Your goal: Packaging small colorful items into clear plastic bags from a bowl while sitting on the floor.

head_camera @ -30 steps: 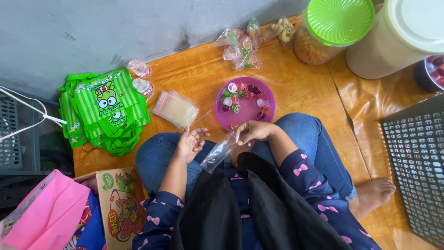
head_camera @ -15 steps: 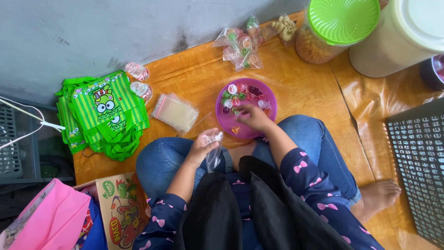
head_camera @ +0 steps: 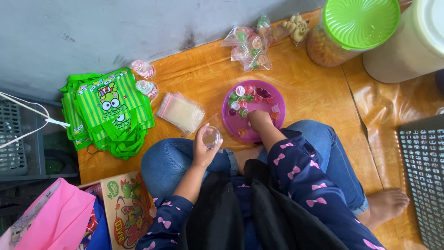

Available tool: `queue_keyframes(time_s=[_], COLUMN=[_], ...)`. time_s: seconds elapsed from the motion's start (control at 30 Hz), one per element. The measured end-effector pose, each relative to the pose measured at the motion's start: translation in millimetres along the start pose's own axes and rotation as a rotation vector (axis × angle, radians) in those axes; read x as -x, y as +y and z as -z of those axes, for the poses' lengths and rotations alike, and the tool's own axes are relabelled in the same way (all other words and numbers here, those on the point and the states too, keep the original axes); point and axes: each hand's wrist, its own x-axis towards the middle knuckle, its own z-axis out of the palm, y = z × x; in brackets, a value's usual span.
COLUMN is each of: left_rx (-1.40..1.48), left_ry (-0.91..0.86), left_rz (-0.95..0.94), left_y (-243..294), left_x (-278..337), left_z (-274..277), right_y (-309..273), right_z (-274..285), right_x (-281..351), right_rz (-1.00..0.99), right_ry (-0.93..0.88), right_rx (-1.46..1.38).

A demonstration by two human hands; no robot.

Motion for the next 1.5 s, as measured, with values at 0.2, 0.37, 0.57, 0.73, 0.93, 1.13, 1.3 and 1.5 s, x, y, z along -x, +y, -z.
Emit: queue_keyframes(time_s=[0.2, 0.37, 0.57, 0.73, 0.93, 1.13, 1.3, 1.5], left_rx=[-0.107, -0.14, -0.018, 0.024, 0.039, 0.008, -0.043, -0.091], left_ry=[0.068, 0.063, 0.007, -0.049, -0.093, -0.09, -0.084, -0.034], left_rz=[-0.064, -0.112, 0.028, 0.047, 0.034, 0.058, 0.025, 0.036], left_y=[-11, -13, -21, -13, -12, -5, -3, -5], left_x=[2, 6, 11, 7, 8, 8, 6, 6], left_z=[-3, -9, -8, -8, -7, -6, -4, -8], right_y=[-58, -104, -54, -26, -38, -14, -11, -93], right_z=[175, 203, 138, 118, 96, 53, 63, 171], right_x=[110, 147, 71, 51, 43, 13, 22, 119], right_rz=[0.352, 0.634, 0.303, 0.178, 0.018, -0.195, -0.233, 0.477], right_ry=[0.287, 0.362, 0.538, 0.392, 0.076, 0.14, 0.055, 0.309], right_rx=[-0.992, -1.104, -0.872, -0.479, -0.058, -0.044, -0.26, -1.132])
